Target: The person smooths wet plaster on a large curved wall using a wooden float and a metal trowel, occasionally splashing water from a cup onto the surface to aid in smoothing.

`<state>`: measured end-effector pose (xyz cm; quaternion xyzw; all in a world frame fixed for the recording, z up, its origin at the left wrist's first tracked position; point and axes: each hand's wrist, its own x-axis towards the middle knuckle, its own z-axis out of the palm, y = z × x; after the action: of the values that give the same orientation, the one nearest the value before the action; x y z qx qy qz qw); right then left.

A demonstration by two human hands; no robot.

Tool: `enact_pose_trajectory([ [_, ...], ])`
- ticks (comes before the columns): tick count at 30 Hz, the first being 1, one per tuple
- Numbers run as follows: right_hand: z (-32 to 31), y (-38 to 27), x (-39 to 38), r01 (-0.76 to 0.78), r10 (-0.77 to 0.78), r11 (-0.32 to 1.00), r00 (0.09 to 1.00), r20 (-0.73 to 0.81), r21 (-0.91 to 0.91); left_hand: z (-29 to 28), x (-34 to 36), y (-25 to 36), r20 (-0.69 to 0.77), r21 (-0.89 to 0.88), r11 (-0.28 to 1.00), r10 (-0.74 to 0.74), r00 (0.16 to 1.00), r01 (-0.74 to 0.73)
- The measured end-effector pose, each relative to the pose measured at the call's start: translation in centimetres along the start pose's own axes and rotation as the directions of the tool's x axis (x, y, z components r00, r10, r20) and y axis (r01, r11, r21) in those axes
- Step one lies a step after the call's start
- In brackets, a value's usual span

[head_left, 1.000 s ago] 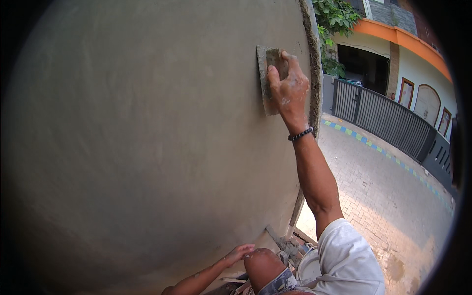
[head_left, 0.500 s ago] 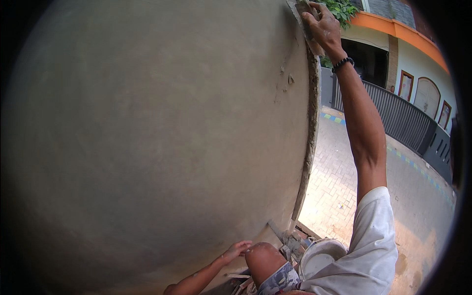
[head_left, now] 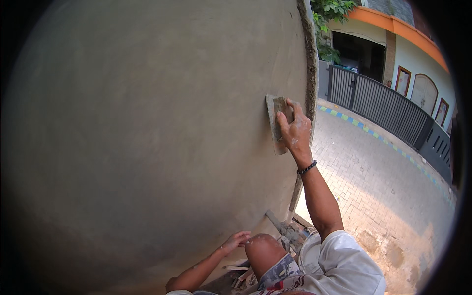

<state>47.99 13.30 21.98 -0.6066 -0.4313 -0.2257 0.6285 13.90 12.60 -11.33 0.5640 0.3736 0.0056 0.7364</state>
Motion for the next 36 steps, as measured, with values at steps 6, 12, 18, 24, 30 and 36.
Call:
enact_pose_trajectory([
  [6,-3.2,-2.3,2.8,-0.319,0.222,0.893,0.926,0.304,0.318,0.2,-0.5,0.4,0.041,-0.017,1.000,0.020,0.999,-0.020],
  [12,0.0,-11.2,13.9,0.367,-0.313,0.909,0.915,-0.255,0.200,-0.3,-0.4,0.1,0.007,-0.037,0.999,0.000,1.000,0.000],
  [18,5.7,-12.3,8.0,0.496,-0.466,0.865,0.850,-0.247,0.077,-0.5,0.3,-0.1,0.032,-0.037,0.998,0.048,0.998,-0.047],
  [24,1.0,-7.1,3.4,0.483,-0.485,0.868,0.874,-0.017,0.115,-0.9,-0.4,-0.1,0.054,-0.006,0.999,0.034,0.998,-0.033],
  [30,-1.1,-13.3,21.5,0.546,-0.556,0.830,0.788,-0.264,-0.117,-2.3,-1.3,-0.2,0.013,0.033,0.999,0.026,1.000,-0.026],
  [36,2.8,-8.8,8.4,0.458,-0.451,0.888,0.884,-0.122,0.037,-3.4,-2.2,-0.5,-0.007,0.028,0.999,0.041,0.999,-0.040],
])
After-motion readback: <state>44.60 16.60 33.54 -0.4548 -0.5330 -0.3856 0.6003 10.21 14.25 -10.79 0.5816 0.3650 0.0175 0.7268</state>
